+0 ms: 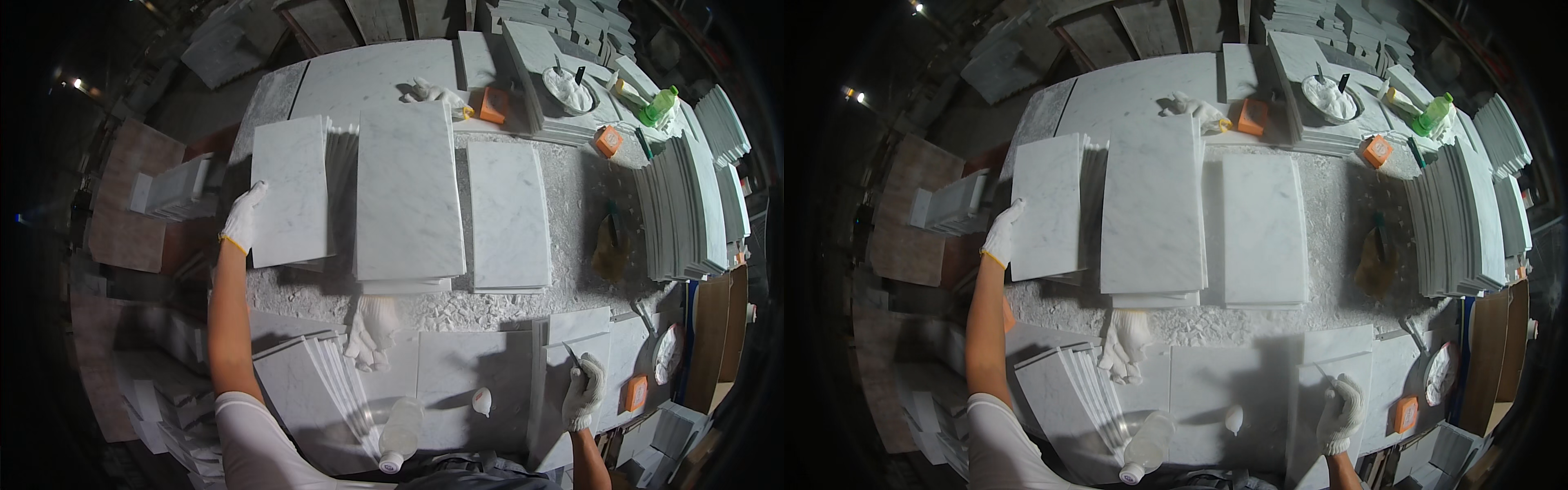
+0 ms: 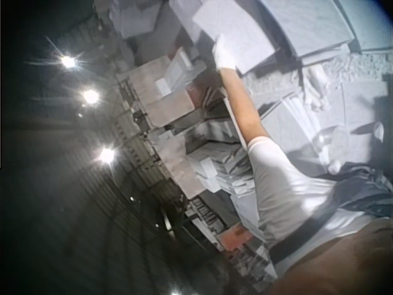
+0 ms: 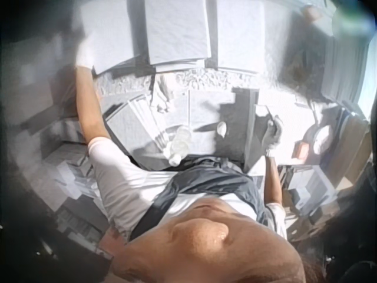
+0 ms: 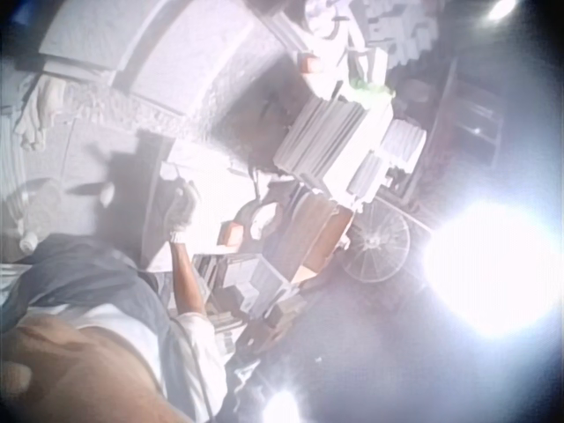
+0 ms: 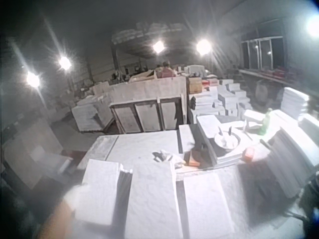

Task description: The person scrapes a white rectangular tile with a metal scraper, then wipes it with a cloth. They repeat this process on multiple tiles, stacking the finished ones to the side.

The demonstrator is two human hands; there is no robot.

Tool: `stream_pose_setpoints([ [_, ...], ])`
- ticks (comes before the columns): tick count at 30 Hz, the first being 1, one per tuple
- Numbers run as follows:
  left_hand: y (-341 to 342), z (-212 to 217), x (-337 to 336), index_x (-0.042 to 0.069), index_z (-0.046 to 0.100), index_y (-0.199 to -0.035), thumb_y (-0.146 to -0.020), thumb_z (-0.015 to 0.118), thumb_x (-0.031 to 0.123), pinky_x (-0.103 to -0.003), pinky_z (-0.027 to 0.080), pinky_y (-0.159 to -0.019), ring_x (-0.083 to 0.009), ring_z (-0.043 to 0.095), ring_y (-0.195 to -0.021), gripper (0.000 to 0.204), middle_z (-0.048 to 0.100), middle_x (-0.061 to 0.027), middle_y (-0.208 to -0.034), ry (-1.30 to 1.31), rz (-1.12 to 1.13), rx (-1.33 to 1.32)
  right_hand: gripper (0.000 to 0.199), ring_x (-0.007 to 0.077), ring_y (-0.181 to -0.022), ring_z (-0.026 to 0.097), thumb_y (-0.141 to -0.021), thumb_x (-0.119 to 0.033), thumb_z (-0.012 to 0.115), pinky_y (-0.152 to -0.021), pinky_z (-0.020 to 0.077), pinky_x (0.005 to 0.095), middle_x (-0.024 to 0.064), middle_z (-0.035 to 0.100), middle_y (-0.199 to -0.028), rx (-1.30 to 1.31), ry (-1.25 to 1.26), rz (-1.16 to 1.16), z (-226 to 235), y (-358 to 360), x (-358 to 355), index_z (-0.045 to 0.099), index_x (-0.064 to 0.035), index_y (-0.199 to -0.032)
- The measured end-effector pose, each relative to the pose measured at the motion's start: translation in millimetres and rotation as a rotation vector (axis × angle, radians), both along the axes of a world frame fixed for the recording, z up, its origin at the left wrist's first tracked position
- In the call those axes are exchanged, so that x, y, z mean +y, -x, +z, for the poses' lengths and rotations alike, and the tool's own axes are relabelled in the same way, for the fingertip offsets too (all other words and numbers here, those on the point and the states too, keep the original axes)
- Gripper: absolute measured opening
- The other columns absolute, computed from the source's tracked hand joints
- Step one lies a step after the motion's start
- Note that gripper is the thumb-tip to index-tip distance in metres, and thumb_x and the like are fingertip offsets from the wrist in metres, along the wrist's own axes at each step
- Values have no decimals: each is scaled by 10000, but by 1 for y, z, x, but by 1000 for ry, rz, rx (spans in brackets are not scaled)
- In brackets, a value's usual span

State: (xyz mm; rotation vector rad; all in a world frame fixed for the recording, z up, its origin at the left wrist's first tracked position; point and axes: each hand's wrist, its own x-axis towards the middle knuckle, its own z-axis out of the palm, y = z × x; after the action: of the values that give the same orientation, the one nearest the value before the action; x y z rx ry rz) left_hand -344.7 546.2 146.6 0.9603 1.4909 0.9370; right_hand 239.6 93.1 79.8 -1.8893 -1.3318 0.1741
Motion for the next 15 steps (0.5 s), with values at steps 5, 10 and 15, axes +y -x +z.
stream_pose_setpoints([
  [5, 17, -8, 20, -14, 605, -1368, -923, 737, 408, -328, 367, -1132, -177, 501, -1327, 627, 594, -103, -1414, 109, 41, 89, 146, 283, -998, 666, -947, -60, 686, -884, 539, 368, 175, 676, -1118, -12, -15, -18, 4, 2, 3, 650, 5, -1072],
  [10, 22, -19, 29, -8, 612, -1364, -893, 766, 433, -334, 367, -1118, -183, 497, -1315, 663, 596, -103, -1404, 106, 87, 166, 157, 298, -961, 682, -900, 42, 658, -822, 557, 382, 187, 697, -1074, 36, -34, -38, 6, 6, 6, 679, -12, -1045],
  [15, 23, -21, 33, 0, 641, -1324, -944, 726, 376, -312, 489, -994, -171, 620, -1146, 541, 673, -71, -1281, 87, 121, 169, 137, 275, -969, 679, -927, 11, 658, -820, 559, 360, 180, 687, -1093, 70, -23, -50, 3, 5, 3, 669, -1, -1063],
])
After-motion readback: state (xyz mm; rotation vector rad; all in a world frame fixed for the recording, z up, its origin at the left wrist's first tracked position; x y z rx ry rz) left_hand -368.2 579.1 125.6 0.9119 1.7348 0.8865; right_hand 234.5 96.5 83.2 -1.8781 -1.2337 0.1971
